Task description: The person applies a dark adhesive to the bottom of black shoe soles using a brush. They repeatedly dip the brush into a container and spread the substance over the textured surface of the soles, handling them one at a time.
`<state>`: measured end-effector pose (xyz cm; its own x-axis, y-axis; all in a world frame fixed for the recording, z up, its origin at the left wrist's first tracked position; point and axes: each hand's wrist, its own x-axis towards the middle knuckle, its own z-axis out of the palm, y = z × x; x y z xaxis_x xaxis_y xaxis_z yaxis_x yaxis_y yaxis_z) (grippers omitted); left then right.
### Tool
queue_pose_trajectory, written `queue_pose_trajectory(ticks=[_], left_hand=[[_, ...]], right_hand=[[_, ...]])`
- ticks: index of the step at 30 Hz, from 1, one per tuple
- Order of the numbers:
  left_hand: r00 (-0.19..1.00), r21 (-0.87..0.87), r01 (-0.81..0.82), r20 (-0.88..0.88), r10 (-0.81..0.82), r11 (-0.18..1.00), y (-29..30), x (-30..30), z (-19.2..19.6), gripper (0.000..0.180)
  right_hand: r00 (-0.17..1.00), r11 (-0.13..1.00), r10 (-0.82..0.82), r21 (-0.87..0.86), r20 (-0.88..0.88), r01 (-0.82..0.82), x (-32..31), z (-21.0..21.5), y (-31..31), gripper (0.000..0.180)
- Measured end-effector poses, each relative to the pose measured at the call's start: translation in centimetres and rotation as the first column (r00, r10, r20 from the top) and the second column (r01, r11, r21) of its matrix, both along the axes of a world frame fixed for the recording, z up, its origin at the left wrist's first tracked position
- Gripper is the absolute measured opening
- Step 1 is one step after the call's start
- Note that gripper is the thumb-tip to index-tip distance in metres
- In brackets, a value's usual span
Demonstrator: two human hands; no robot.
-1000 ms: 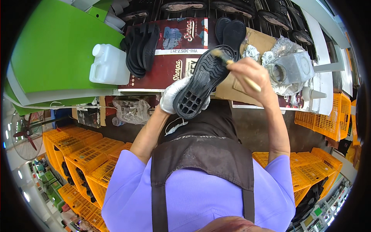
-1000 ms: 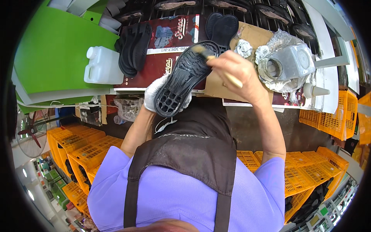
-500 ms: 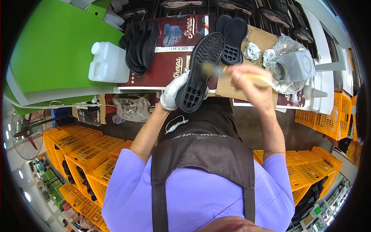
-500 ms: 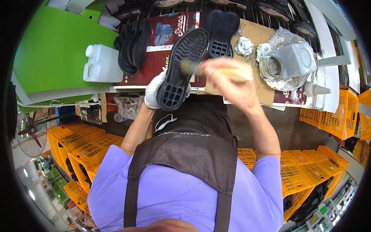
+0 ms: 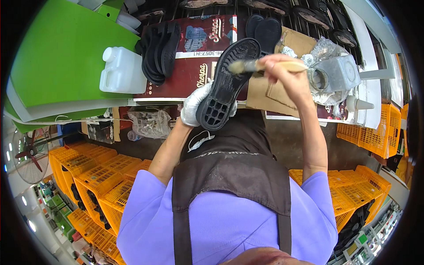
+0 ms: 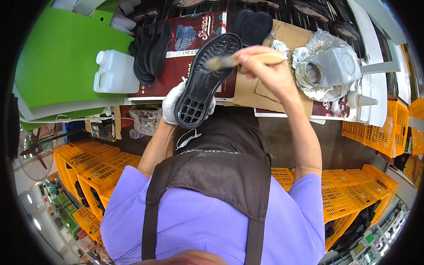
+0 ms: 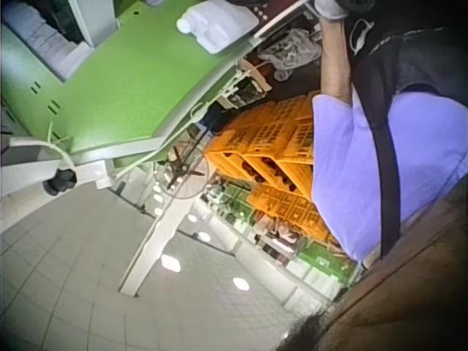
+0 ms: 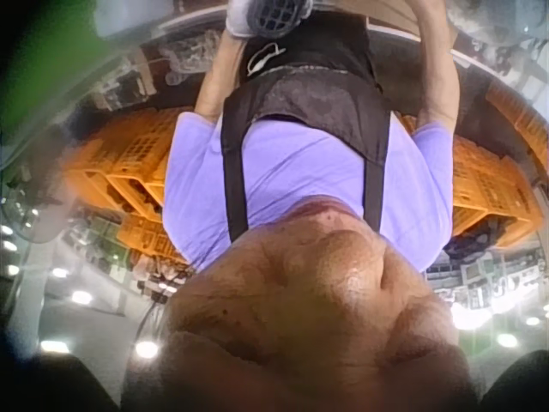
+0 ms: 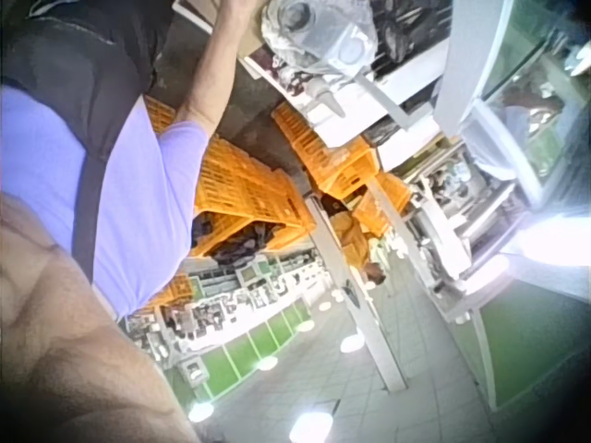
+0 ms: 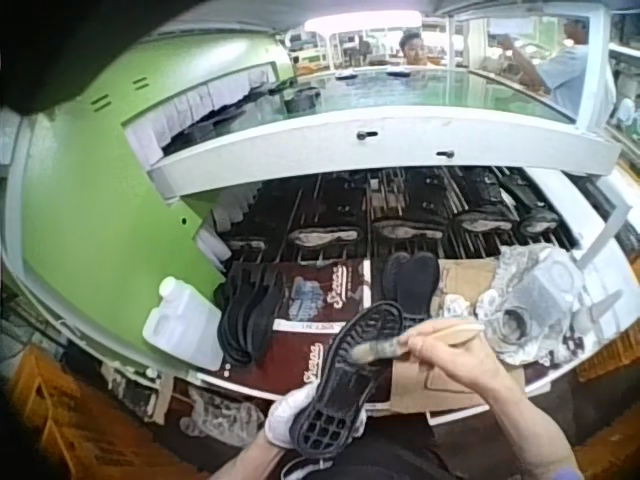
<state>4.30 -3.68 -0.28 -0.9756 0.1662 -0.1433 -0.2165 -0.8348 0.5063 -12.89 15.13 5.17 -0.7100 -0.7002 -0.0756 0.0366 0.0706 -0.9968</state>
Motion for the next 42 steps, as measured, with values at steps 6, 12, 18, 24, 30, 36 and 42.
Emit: queue_pose_trajectory(ticks=[6,12,18,24,30,36,42], left_hand=[[1.0,0.026,-0.002,0.025,0.001,1.0,-0.4,0.0,-1.5,0.06],[0.987,0.009,-0.149,0.055,0.148,0.989,-0.5,-0.6,-2.8,0.057],[0.997,-0.124,-0.071,-0.018,0.069,0.99,-0.1,-0.3,-1.8,0.057],[0.951,-0.334,-0.278,0.041,0.308,0.901,0.9,-0.7,-0.5,0.054],[0.996,0.113,-0.083,-0.031,0.087,0.99,-0.8,-1.3,-2.4,0.059],[0.986,-0.062,-0.165,-0.031,0.164,0.984,0.1,-0.8,-1.7,0.053],[0.982,-0.417,-0.189,-0.059,0.181,0.889,0.1,-1.2,-0.8,0.05]], right_hand=[[0.639,0.995,-0.045,-0.091,-0.768,-0.039,1.1,-1.7,-0.6,0.02],[0.73,0.882,0.347,-0.059,-0.589,-0.467,5.3,1.1,-0.4,0.012],[0.937,0.999,-0.035,0.007,-0.347,0.04,1.4,0.0,-0.5,0.015],[0.606,0.966,0.122,-0.045,-0.786,-0.253,6.0,0.2,-0.8,0.024],[0.639,0.838,0.396,-0.026,-0.659,-0.545,7.0,1.1,0.3,0.022],[0.758,0.989,0.081,-0.044,-0.647,-0.144,3.9,1.7,-0.1,0.015],[0.823,0.97,0.183,-0.037,-0.538,-0.24,6.3,1.8,0.4,0.009]])
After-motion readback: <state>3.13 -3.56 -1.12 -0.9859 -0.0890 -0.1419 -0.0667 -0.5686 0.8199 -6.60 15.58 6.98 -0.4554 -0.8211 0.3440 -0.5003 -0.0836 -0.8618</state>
